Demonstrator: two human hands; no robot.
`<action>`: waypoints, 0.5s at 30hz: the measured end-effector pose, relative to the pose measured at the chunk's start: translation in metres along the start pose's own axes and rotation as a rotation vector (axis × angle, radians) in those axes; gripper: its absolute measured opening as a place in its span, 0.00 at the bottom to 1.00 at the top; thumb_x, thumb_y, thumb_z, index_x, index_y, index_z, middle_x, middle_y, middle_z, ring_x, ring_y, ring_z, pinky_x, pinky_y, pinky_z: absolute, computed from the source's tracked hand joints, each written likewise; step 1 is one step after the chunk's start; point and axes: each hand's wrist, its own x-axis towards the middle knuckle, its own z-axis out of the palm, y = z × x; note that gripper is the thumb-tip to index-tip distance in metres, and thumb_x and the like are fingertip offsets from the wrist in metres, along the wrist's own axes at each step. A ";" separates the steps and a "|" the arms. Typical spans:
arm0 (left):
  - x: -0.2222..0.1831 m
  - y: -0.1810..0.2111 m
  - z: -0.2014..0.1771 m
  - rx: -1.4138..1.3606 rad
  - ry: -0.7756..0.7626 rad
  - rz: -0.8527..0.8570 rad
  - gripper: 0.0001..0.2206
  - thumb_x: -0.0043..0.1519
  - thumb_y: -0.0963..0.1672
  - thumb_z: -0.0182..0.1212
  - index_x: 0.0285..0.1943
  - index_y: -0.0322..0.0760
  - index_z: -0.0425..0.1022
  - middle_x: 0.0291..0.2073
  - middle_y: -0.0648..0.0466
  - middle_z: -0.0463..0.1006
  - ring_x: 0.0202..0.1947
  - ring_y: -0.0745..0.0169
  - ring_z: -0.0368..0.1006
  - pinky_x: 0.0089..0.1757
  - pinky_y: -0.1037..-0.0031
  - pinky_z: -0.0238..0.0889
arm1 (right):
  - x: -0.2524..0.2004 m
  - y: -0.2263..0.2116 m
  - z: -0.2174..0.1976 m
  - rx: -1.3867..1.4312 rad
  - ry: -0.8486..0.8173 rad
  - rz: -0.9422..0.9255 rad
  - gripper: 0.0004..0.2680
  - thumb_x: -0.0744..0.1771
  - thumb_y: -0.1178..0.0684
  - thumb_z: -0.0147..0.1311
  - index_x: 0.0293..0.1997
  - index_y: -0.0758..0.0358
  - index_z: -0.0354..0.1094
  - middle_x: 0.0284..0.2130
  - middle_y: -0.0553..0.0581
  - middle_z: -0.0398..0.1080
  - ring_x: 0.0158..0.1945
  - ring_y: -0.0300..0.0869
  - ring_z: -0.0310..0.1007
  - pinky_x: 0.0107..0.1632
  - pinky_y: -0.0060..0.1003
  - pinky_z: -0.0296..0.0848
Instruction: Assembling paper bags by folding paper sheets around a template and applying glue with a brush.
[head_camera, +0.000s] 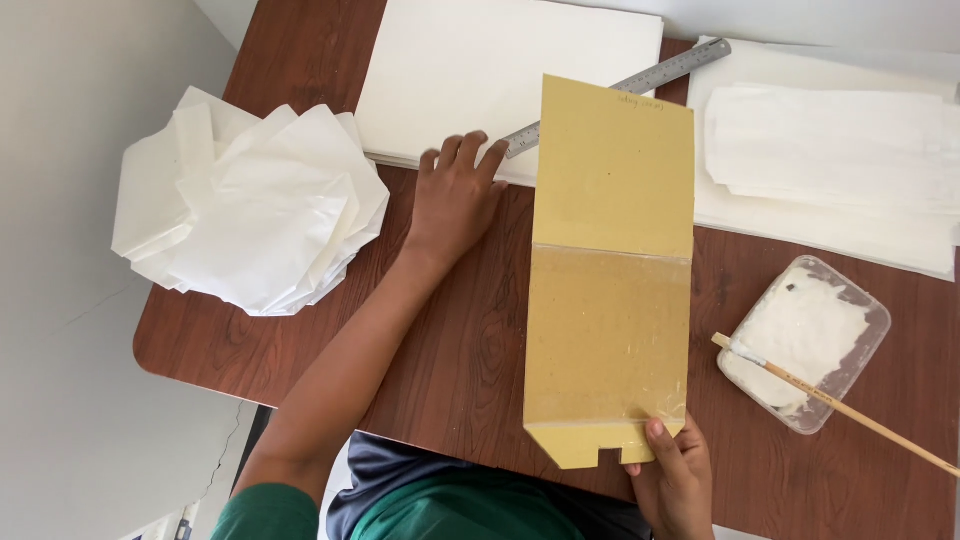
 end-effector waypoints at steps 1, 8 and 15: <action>0.003 -0.006 0.008 0.116 -0.003 0.028 0.26 0.54 0.48 0.76 0.61 0.47 0.72 0.56 0.53 0.72 0.53 0.51 0.69 0.48 0.56 0.65 | -0.001 0.002 -0.001 -0.006 0.021 -0.005 0.10 0.67 0.52 0.56 0.51 0.67 0.68 0.39 0.58 0.71 0.27 0.37 0.64 0.18 0.26 0.60; 0.008 -0.037 0.025 0.038 -0.314 -0.104 0.32 0.63 0.57 0.64 0.74 0.49 0.63 0.73 0.46 0.61 0.69 0.42 0.58 0.52 0.49 0.62 | 0.000 0.007 -0.004 0.070 0.034 0.006 0.11 0.67 0.54 0.57 0.52 0.66 0.67 0.41 0.58 0.71 0.31 0.37 0.66 0.18 0.25 0.59; 0.015 -0.037 -0.016 -0.311 -0.206 -0.149 0.08 0.67 0.42 0.58 0.51 0.40 0.80 0.54 0.53 0.78 0.54 0.49 0.72 0.39 0.56 0.70 | 0.000 0.004 -0.003 0.064 -0.017 0.024 0.12 0.67 0.53 0.57 0.53 0.68 0.66 0.42 0.60 0.72 0.29 0.37 0.66 0.19 0.26 0.61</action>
